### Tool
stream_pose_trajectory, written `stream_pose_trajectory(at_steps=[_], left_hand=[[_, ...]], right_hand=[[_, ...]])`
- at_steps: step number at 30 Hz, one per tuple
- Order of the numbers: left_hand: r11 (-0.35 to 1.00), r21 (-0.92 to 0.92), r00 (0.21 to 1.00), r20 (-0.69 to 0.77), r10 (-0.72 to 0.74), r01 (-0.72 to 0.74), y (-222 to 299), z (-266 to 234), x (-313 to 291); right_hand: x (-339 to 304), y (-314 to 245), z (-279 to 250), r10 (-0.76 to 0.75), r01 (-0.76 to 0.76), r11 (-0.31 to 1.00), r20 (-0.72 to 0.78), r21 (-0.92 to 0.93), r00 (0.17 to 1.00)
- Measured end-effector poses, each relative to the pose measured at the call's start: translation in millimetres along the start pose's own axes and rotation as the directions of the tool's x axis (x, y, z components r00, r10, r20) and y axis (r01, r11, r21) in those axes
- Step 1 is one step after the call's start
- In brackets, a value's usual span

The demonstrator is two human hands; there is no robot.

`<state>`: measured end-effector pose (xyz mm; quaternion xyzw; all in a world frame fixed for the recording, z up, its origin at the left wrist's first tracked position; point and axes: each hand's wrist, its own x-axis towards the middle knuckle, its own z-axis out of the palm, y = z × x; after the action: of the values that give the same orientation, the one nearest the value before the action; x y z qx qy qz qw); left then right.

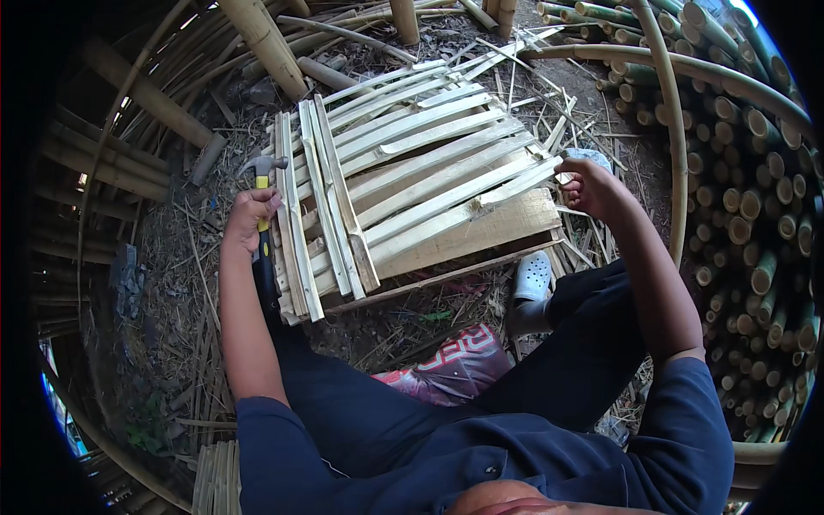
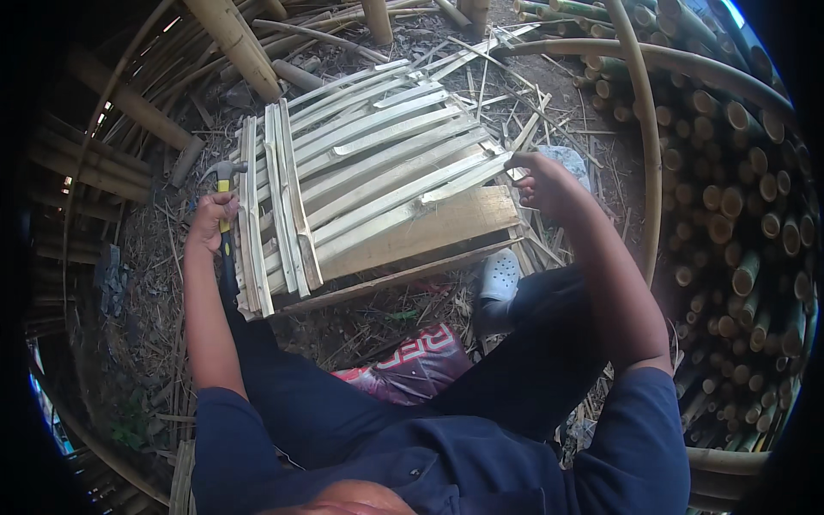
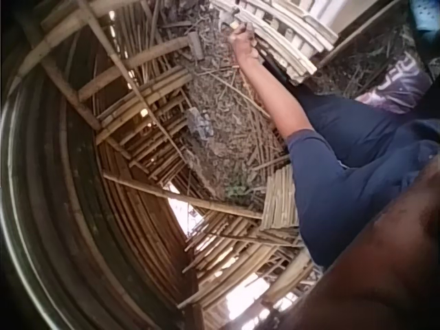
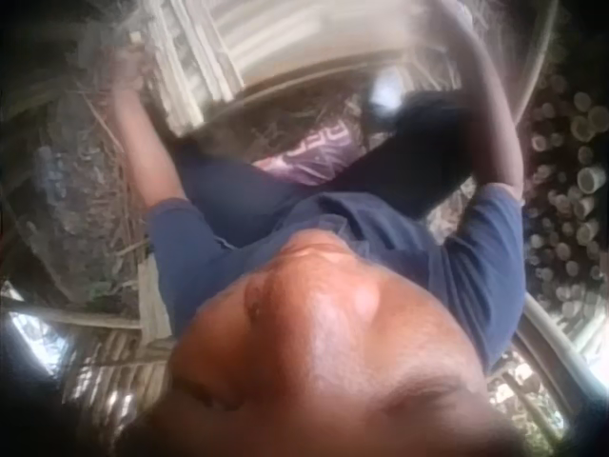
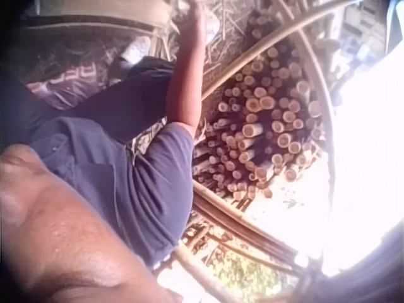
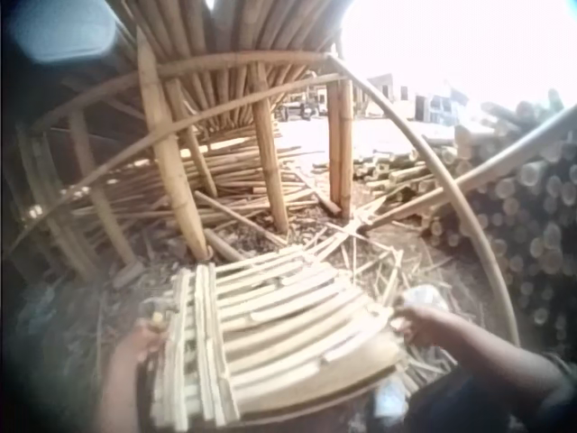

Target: The person constructs a bamboo mat by positioning thin bamboo strips over a wooden frame and securing them using a hammer and nails.

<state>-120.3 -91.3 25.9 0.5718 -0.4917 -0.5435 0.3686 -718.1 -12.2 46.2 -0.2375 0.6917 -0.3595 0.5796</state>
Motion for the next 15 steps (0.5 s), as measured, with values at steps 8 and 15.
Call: stream_pose_trajectory(at_steps=[8, 15], left_hand=[[0.993, 0.105, 0.974, -0.217, 0.068, -0.046, -8, 23, 11], [0.987, 0.159, 0.973, -0.229, 0.034, 0.002, 26, 23, 30]], right_hand=[[25, 2, -11, -0.177, 0.233, 0.904, 0.180, -0.359, 0.967], [16, -18, 4, -0.374, 0.371, 0.918, 0.004, -0.139, 0.927]])
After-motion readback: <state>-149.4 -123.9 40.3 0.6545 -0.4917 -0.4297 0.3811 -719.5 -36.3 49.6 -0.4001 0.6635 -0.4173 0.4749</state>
